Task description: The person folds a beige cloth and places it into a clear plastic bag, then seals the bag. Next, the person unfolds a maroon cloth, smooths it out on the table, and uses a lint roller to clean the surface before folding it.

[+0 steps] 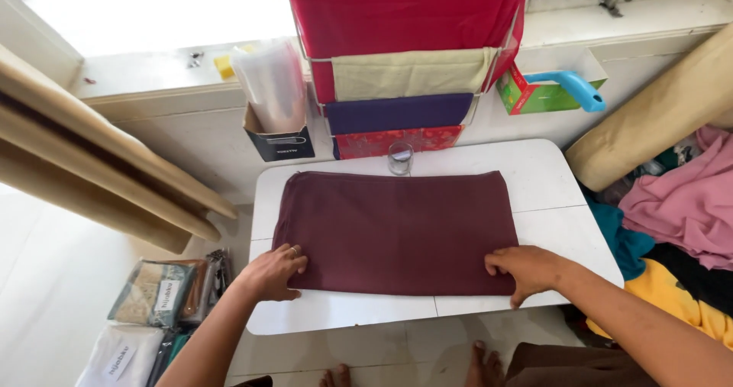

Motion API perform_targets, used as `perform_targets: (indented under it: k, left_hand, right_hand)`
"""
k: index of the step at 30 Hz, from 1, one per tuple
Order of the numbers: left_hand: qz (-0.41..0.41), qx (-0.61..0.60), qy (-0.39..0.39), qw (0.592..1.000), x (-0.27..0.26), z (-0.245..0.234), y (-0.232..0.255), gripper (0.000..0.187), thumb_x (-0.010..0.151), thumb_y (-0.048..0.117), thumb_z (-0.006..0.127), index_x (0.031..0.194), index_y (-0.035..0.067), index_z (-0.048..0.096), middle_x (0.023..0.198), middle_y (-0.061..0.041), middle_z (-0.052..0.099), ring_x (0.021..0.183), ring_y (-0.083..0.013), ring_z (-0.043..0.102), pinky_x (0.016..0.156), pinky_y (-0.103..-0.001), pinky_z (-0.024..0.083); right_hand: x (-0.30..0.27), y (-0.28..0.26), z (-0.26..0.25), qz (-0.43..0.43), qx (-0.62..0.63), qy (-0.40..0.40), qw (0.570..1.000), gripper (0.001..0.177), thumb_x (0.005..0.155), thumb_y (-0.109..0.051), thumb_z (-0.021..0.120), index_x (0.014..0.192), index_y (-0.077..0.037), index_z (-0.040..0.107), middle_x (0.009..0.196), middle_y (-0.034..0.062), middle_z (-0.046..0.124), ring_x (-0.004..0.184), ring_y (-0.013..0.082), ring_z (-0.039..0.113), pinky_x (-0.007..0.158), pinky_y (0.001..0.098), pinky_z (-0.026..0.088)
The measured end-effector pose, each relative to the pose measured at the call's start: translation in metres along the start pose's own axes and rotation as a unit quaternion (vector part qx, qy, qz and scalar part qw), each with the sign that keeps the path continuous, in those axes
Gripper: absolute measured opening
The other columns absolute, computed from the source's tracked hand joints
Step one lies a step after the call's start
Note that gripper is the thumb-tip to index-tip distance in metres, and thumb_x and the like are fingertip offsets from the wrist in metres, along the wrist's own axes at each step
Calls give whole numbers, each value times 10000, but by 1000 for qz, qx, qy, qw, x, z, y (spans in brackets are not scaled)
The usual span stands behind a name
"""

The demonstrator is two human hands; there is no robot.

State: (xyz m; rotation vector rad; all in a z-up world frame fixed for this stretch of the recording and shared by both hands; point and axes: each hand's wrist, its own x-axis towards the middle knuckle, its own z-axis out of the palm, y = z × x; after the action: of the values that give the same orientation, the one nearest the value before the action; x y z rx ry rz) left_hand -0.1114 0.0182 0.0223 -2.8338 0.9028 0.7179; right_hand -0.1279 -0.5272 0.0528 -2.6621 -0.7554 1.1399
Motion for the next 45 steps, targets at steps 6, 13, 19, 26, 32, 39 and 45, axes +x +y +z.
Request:
perform_targets:
  k: [6,13,19,26,32,39,45]
  left_hand:
    - [-32,-2,22,999,-11,32,-4,145,858,337,737,939,221,769,953,-8,674,1012,-215,660,832,-357,608]
    - [-31,-46,-135,989,-11,15,54,241,890,452,656,959,235,734,995,-4,703,919,-192,660,767,-354,555]
    - [-81,-4,7,997,12,38,36,417,943,568,580,899,175,713,893,-34,719,806,-224,708,679,-407,580]
    - [-136,-30,-124,982,-38,-62,53,218,897,399,646,1097,320,677,1223,43,673,1141,-199,657,933,-402,529]
    - [-11,57,66,996,9,-24,29,791,838,428,759,1498,217,379,1486,-49,467,1316,-245,529,999,-455,531]
    - [20,25,75,997,68,31,-22,1174,817,745,800,1632,278,95,1724,-50,59,1589,-290,70,1229,-478,237]
    - [-105,-38,29,993,83,24,-66,1174,821,883,539,1638,278,-48,1743,58,-81,1610,-153,-59,1272,-528,115]
  right_hand:
    - [30,54,51,31,-161,47,985,498,804,-36,740,1258,-216,641,1148,12,718,1079,242,712,920,391,577]
    - [29,98,64,57,-195,36,979,403,849,58,505,1145,-198,601,1044,22,639,865,245,646,686,400,518]
    - [-3,66,40,170,-99,-26,980,525,793,-528,828,1214,-303,609,1278,5,581,1086,197,625,852,345,519]
    - [-20,37,1,168,-12,40,985,705,827,-549,778,1435,-285,535,1392,58,596,1224,263,619,988,381,508]
    - [-3,-7,-35,118,38,34,992,686,892,-504,704,1490,-242,494,1435,62,561,1280,256,544,1009,382,475]
    - [19,-9,-29,182,22,-92,979,828,886,-566,666,1590,-263,352,1651,74,251,1498,274,311,1192,418,348]
    - [-4,11,-76,18,50,177,983,413,856,-374,757,1226,-204,687,1081,33,695,948,229,676,780,410,524]
